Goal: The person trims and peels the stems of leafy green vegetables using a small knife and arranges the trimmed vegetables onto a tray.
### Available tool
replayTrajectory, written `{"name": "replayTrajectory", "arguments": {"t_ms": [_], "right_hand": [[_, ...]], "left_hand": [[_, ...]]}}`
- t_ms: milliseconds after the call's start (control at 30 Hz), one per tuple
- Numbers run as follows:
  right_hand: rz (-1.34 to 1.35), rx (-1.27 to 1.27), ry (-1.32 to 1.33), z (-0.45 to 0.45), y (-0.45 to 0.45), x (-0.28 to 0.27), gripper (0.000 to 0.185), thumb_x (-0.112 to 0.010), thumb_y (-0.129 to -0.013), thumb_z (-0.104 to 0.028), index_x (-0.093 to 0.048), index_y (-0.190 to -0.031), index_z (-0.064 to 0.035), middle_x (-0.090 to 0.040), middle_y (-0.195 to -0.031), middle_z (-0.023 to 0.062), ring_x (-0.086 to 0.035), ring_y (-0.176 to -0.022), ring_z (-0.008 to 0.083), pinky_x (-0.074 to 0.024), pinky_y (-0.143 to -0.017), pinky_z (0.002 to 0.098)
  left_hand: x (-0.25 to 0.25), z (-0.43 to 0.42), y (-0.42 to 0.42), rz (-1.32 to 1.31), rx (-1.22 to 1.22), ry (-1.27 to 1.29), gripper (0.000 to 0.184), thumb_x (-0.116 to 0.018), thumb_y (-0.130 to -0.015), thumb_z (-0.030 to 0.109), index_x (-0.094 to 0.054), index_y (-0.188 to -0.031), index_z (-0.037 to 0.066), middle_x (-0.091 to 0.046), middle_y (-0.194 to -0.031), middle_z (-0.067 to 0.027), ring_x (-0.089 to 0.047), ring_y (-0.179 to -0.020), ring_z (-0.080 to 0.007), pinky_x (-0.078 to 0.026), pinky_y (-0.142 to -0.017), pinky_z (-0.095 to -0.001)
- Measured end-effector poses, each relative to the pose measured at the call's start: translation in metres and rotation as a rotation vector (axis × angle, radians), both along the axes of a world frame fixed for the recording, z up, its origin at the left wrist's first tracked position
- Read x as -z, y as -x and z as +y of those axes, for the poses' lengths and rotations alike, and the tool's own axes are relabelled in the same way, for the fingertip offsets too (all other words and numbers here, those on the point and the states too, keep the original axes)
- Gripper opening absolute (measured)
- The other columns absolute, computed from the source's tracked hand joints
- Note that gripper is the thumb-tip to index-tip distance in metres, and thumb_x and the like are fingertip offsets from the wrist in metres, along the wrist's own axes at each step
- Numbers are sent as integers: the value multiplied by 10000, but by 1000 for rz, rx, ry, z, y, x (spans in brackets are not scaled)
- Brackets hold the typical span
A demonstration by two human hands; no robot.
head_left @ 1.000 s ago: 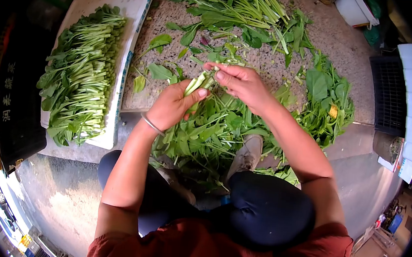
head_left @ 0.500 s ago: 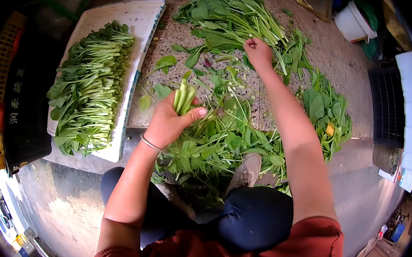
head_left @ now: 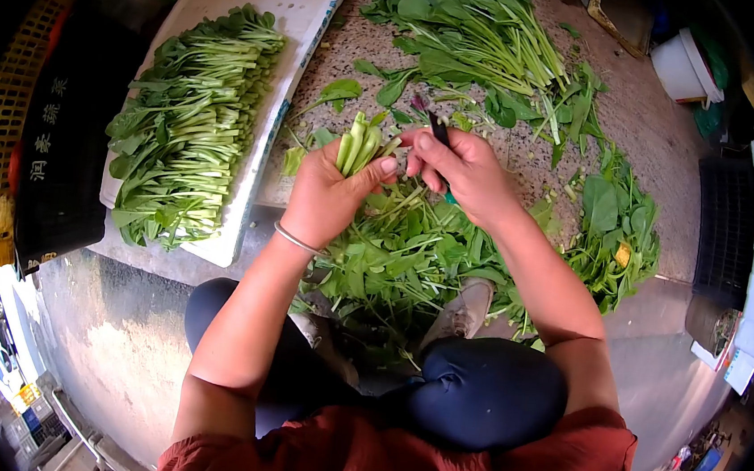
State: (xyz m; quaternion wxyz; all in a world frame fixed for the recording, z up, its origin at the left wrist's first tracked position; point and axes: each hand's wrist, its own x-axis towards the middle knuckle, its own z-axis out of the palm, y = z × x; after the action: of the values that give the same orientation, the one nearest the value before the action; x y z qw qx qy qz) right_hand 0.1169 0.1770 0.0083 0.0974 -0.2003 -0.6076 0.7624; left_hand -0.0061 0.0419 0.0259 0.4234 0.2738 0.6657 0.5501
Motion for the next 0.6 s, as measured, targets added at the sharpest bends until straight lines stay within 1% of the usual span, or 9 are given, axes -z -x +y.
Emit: {"name": "replayTrajectory", "arguments": {"t_ms": [33, 67, 133, 167, 300, 467, 500, 533, 600], "right_hand": [[66, -37, -4, -2, 0, 1, 381, -456, -925, -315, -546, -1124, -3, -545, -753, 0, -435, -608, 47, -351, -524, 171], [70, -46, 2, -4, 1, 1, 381, -456, -925, -315, -546, -1124, -3, -545, -753, 0, -435, -608, 47, -351, -524, 171], [140, -111, -10, -7, 2, -2, 406, -420, -942, -293, -481, -1224, -8, -529, -768, 2, -426, -642, 46, -347, -553, 171], [141, -151, -26, -7, 3, -1, 409, -415, -947, -253, -426, -1276, -9, -522, -764, -1, -434, -672, 48, -362, -585, 174], [135, -125, -8, -12, 8, 0, 394, -446, -936, -240, -454, -1253, -6, -536, -752, -5, -456, -682, 50, -384, -599, 180], [57, 21, -185, -12, 8, 9, 355, -488, -916, -265, -546, -1168, -21, -562, -718, -9, -482, -635, 57, -408, -575, 198], [83, 49, -299, -10, 9, 21, 346, -479, -918, -273, -550, -1170, -46, -548, -700, -20, -449, -589, 47, -383, -535, 195], [76, 57, -310, -2, 7, 28, 346, -479, -918, -273, -550, -1170, -46, -548, -700, -20, -449, -589, 47, -383, -535, 195], [-91, 158, -180, 22, 4, 37, 350, -469, -923, -275, -535, -1198, -70, -539, -730, -32, -438, -619, 44, -390, -575, 196]], "left_hand": [[6, -1, 3, -84, -5, -46, 215, -646, -818, 208, -588, -917, 26, -632, -749, -16, -573, -629, -77, -447, -521, -195], [6, -3, 5, -80, -14, -41, 215, -646, -818, 208, -588, -917, 26, -632, -749, -16, -573, -629, -77, -447, -521, -195], [6, -5, 9, -139, 30, 42, 186, -624, -832, 223, -593, -888, 49, -633, -735, -10, -558, -601, -67, -410, -481, -177], [6, -6, 8, -138, 37, 32, 180, -608, -843, 237, -595, -867, 59, -631, -733, -10, -536, -575, -54, -378, -460, -165], [5, -6, 8, -186, 56, 6, 180, -614, -839, 232, -596, -867, 55, -625, -721, -7, -528, -564, -54, -378, -456, -168], [2, -1, 9, -237, 46, 109, 177, -622, -833, 222, -578, -889, 60, -594, -713, -9, -518, -567, -68, -393, -468, -181], [2, 0, 10, -260, 53, 118, 183, -626, -829, 230, -576, -883, 62, -593, -703, -10, -523, -567, -76, -399, -465, -188], [3, 1, 10, -269, 52, 128, 175, -622, -832, 229, -572, -877, 67, -594, -701, -11, -527, -570, -80, -403, -466, -192], [-3, 3, 9, -265, 29, 176, 173, -622, -831, 231, -568, -872, 72, -599, -709, -16, -536, -579, -84, -402, -470, -197]]}}
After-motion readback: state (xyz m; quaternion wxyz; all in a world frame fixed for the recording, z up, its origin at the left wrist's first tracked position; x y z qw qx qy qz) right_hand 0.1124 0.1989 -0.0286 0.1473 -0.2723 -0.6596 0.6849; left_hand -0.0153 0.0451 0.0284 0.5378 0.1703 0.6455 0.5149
